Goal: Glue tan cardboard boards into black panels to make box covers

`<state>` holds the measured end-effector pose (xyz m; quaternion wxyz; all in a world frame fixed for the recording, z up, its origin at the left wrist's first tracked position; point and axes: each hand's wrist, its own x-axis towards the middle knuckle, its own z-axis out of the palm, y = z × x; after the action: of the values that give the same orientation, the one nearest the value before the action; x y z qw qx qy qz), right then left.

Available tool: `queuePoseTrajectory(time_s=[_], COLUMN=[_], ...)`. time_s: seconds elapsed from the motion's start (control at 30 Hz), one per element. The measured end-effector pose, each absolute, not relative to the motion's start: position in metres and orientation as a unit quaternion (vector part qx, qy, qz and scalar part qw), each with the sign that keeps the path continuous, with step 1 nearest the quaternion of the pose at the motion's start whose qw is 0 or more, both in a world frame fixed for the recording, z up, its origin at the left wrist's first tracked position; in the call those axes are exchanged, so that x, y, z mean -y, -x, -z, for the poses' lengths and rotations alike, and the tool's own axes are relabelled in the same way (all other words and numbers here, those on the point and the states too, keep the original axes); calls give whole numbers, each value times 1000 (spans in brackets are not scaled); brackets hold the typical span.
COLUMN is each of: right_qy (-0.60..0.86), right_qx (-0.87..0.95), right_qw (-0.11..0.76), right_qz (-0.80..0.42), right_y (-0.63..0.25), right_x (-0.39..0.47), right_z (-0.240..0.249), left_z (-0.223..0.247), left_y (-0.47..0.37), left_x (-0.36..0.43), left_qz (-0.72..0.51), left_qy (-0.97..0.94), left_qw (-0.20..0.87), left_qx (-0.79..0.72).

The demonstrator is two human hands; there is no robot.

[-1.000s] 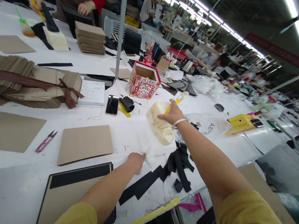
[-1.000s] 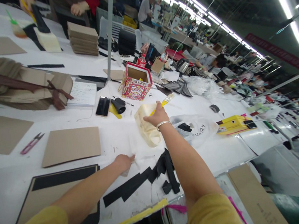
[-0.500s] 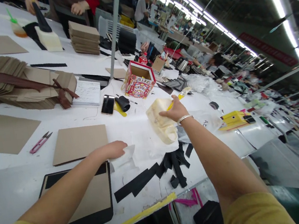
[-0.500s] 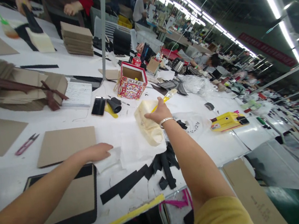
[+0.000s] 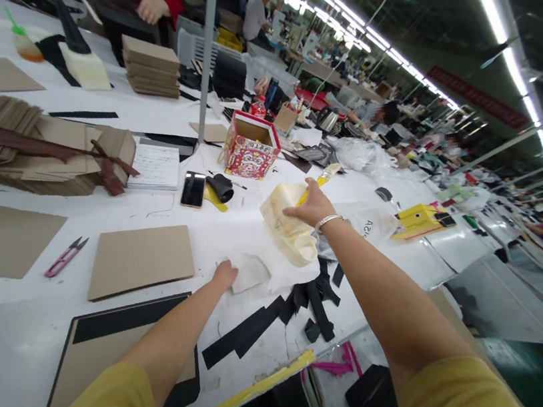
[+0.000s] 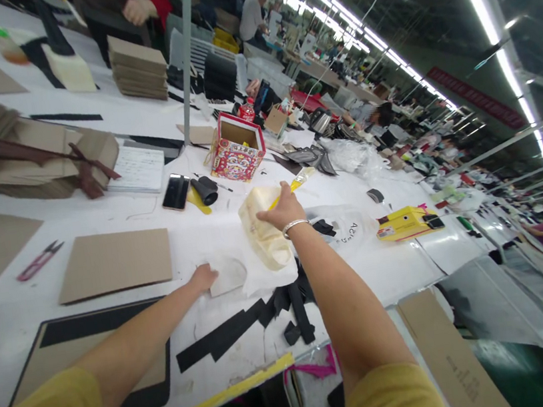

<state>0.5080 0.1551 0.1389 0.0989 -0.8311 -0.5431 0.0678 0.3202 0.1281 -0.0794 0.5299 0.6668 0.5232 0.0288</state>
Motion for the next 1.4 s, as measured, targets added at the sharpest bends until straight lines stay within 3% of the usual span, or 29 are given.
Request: queuePoseTrajectory(time_s=[0.4, 0.7, 0.97, 1.3, 1.4], right_qy=[851, 867, 872, 870, 853], right_qx=[511, 476, 469, 475, 495], right_qw=[64, 57, 64, 57, 90], right_qz=[-105, -140, -124, -120, -139], right_y=[-476, -445, -425, -416, -422], right_x=[-159, -168, -168, -165, -167], right_z=[-83, -40, -15, 0, -12], left_z=[88, 47, 10, 27, 25], left_y=[-310, -253, -182, -112, -93], left_x=[-128, -128, -97, -41, -31], left_qz=[42, 34, -47, -127, -164], left_qy=[-747, -782, -784, -722, -698], left_qw=[383, 325, 376, 422, 422], left_qx=[-542, -531, -493, -533, -554])
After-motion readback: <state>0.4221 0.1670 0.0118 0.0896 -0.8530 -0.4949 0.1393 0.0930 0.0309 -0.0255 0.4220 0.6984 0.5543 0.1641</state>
